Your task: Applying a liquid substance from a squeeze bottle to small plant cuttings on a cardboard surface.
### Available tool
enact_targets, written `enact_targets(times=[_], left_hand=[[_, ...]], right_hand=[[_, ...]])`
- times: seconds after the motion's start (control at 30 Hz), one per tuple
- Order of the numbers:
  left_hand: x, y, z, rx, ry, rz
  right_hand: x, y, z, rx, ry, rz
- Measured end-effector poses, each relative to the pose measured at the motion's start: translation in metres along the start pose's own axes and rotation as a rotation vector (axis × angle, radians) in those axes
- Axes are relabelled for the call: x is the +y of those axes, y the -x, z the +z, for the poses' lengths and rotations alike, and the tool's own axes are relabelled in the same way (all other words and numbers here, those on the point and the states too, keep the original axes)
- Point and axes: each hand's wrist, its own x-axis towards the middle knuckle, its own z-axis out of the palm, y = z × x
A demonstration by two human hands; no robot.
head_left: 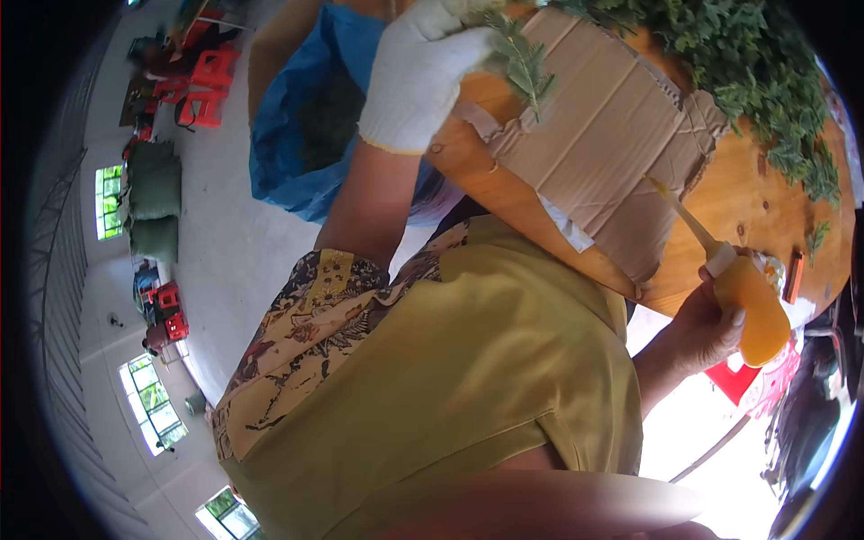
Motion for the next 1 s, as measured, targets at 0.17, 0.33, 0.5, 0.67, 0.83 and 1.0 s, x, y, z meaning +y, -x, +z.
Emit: enact_targets(times=[0.17, 0.33, 0.5, 0.67, 0.83, 1.0], left_hand=[[0.067, 0.019, -0.097, 0.358, -0.888, 0.16], [0.058, 0.039, -0.218, 0.074, -1.69, 0.015], [0.057, 0.023, -0.165, 0.097, -1.648, 0.213], [0.031, -0.036, -0.037, -0.061, -1.245, 0.38], [-0.006, -0.084, 0.093, -0.211, -1.193, 0.339], [-0.006, -0.113, 0.143, -0.377, -1.281, 0.259]], right_hand=[[0.015, -0.006, -0.02, 0.002, -0.074, 0.048], [0.015, -0.005, -0.004, 0.05, -0.065, 0.074], [0.012, -0.006, 0.006, 0.032, -0.071, 0.062], [0.01, -0.007, -0.001, 0.065, -0.144, 0.1], [0.009, -0.01, -0.012, 0.06, -0.156, 0.07], [0.004, -0.01, -0.018, 0.068, -0.14, 0.095]])
